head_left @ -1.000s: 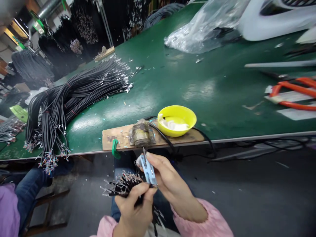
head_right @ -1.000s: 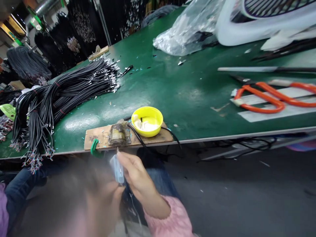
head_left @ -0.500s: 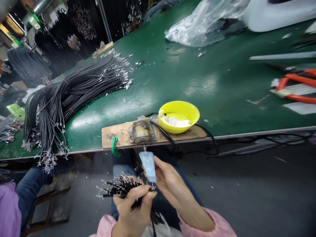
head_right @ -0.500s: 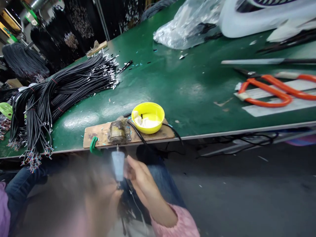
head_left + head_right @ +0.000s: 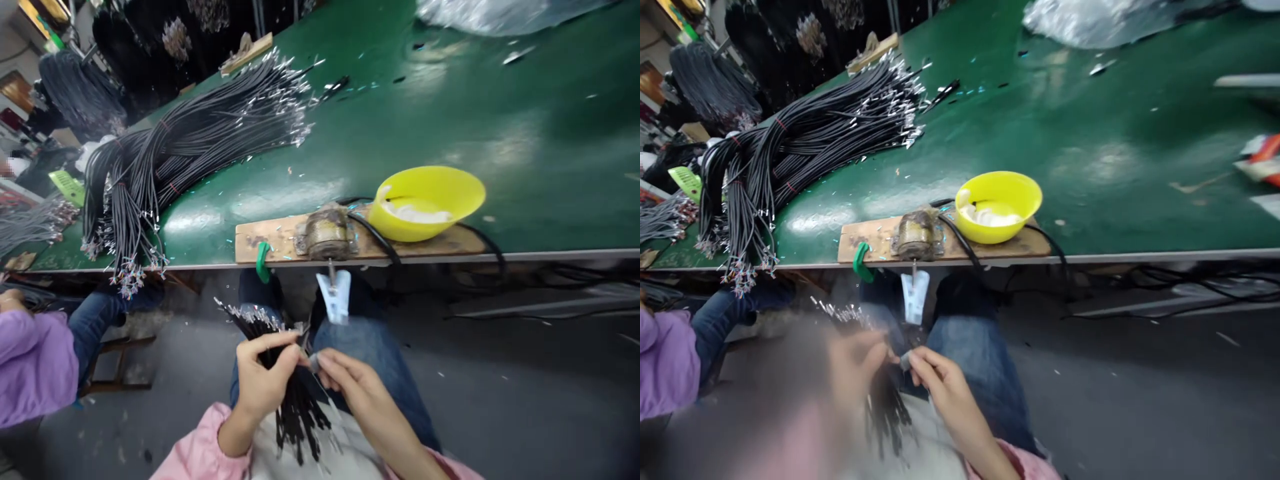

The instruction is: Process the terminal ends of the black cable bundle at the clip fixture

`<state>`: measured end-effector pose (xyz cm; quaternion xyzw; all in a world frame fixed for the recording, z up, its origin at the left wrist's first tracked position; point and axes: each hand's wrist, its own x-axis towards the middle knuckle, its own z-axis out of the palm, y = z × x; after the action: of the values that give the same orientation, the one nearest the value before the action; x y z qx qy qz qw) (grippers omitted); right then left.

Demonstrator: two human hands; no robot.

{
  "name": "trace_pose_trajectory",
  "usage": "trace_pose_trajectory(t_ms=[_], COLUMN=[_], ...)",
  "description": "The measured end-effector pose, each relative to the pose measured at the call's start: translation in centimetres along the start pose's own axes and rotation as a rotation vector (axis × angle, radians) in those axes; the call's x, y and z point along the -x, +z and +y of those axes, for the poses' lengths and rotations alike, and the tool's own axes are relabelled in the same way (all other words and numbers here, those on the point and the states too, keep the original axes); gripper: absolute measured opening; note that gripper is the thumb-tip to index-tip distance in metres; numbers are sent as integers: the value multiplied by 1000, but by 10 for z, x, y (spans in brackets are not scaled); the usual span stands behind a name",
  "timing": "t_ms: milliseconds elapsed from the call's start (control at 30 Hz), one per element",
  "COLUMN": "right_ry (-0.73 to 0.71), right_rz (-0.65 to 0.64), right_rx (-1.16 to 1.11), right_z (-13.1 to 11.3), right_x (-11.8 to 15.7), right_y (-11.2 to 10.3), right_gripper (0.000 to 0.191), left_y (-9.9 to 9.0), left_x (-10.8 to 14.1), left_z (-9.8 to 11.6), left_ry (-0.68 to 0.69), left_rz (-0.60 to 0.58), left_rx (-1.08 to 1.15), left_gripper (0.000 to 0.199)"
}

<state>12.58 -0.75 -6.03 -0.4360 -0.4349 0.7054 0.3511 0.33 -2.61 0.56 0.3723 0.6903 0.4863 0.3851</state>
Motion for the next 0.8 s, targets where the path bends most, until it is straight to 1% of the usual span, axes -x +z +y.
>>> trace_pose_trajectory(t_ms=[67, 133, 233, 300, 367, 433, 500, 567, 600, 733, 800], right_ry=[-29, -76, -172, -238, -322, -406, -450, -414, -372, -178, -119], right_rz=[-2, 11, 8, -25, -116, -264, -388, -427, -408, -232, -200], right_rx=[51, 97, 117, 106, 125, 177, 219, 213, 187, 72, 67], right_z=[-1, -3, -7, -9, -11, -11, -9, -3, 1, 20, 26], right_x=[4, 7, 10, 13, 16, 20, 23, 25, 25, 23, 21], right_y=[1, 1, 3, 6, 11, 17, 23, 25, 25, 20, 20], right_gripper=[40, 39, 36, 33, 33, 36, 40, 42, 42, 41, 39], left_y=[-8, -14, -16, -14, -13, -13, -15, -19, -22, -33, -38], left_x=[3, 7, 13, 16, 17, 16, 13, 8, 5, -5, -8], left_z=[1, 1, -2, -4, -8, -14, -21, -28, -31, -44, -51], left_ry=[-68, -114, -146, -176, -244, -298, -330, -361, -379, -487, -547], left_rz=[-17, -10, 39, 72, 103, 152, 219, 259, 268, 284, 308], left_rx=[-1, 37, 203, 328, 462, 585, 728, 856, 915, 1147, 1251], left_gripper=[17, 18, 13, 13, 14, 13, 10, 10, 10, 12, 12])
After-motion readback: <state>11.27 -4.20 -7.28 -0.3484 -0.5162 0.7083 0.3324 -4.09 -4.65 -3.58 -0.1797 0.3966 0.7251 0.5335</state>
